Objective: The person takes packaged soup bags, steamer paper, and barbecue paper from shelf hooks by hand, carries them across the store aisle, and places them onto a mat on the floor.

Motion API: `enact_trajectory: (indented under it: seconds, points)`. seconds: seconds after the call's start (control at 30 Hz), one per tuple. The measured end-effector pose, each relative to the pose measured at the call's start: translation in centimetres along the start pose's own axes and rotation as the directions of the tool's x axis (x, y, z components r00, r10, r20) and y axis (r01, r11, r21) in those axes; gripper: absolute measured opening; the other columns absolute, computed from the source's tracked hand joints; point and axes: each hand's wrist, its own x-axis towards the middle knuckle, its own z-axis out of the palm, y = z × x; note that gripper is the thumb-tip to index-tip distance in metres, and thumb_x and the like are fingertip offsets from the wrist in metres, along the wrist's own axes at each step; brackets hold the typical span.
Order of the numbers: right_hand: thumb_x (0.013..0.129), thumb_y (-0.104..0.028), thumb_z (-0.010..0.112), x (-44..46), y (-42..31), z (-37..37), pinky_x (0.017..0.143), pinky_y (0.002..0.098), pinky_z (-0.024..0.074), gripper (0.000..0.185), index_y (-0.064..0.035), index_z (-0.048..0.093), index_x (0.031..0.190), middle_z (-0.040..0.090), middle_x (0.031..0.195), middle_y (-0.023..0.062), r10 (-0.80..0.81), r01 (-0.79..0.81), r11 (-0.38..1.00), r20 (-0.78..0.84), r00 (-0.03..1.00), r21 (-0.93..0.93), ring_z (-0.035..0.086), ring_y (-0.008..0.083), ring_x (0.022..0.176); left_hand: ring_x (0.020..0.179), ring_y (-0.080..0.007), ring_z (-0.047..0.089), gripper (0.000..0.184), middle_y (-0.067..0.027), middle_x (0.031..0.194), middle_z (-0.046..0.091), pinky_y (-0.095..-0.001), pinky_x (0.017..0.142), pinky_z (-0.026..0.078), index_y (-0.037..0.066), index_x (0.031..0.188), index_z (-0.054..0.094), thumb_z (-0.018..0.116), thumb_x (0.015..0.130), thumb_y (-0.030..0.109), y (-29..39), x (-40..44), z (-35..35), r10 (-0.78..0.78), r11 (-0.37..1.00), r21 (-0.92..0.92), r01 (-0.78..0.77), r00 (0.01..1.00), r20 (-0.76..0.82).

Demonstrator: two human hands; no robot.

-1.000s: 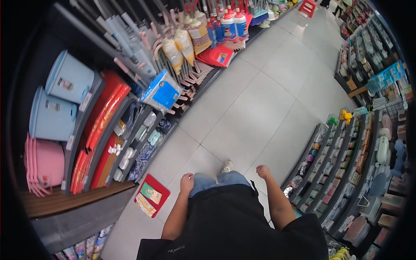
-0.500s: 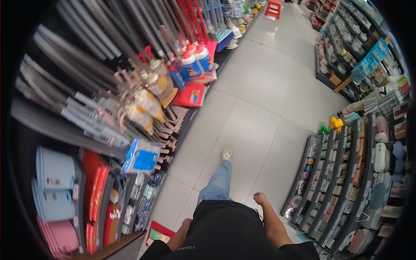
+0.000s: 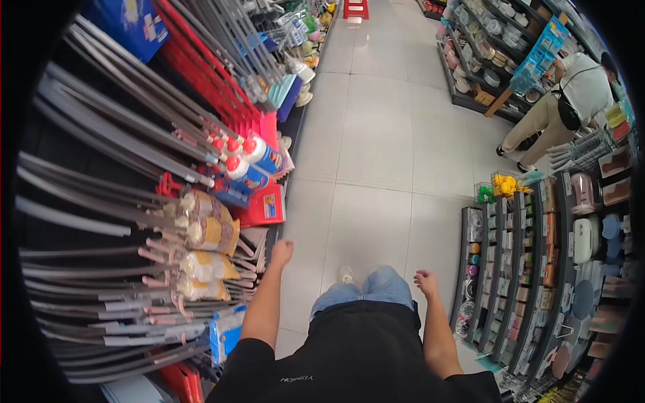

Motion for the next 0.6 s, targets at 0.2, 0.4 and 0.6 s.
enact_trajectory:
  seconds: [0.2, 0.4, 0.6]
  points:
    - [0.081, -0.012, 0.057, 8.8, 2.5, -0.8, 0.05, 0.0306, 0.0475, 0.02, -0.0029, 0.06, 0.098, 0.065, 0.075, 0.0087, 0.171, -0.17, 0.985, 0.031, 0.985, -0.014, 0.061, 0.0159, 0.059, 0.065, -0.0189, 0.066, 0.026, -0.0114, 0.071, 0.068, -0.032, 0.061, 0.051, 0.003, 0.093, 0.067, 0.046, 0.077, 0.003, 13.5, 13.5, -5.4, 0.146, 0.959, -0.252, -0.132, 0.989, 0.038]
    - [0.082, -0.009, 0.053, 16.5, -1.2, -2.0, 0.046, 0.0346, 0.0445, 0.016, -0.0024, 0.06, 0.094, 0.063, 0.071, 0.0112, 0.452, -0.451, 0.892, 0.019, 0.892, -0.015, 0.059, 0.0211, 0.055, 0.051, -0.0181, 0.064, 0.016, -0.0096, 0.059, 0.065, -0.0326, 0.053, 0.051, 0.002, 0.082, 0.067, 0.053, 0.076, 0.007, 12.8, 17.6, -1.4, -0.169, 0.984, -0.007, 0.179, 0.942, 0.292]
    - [0.083, -0.008, 0.051, 31.4, -14.4, -2.3, 0.044, 0.0336, 0.045, 0.017, 0.0016, 0.061, 0.093, 0.062, 0.067, 0.0128, 0.387, -0.311, 0.871, 0.144, 0.911, -0.38, 0.059, 0.0214, 0.052, 0.056, -0.0201, 0.065, 0.014, -0.0127, 0.07, 0.068, -0.0334, 0.056, 0.054, 0.001, 0.078, 0.068, 0.057, 0.077, 0.01, 10.4, 16.2, 1.1, -0.274, 0.959, 0.238, 0.153, 0.706, 0.653]
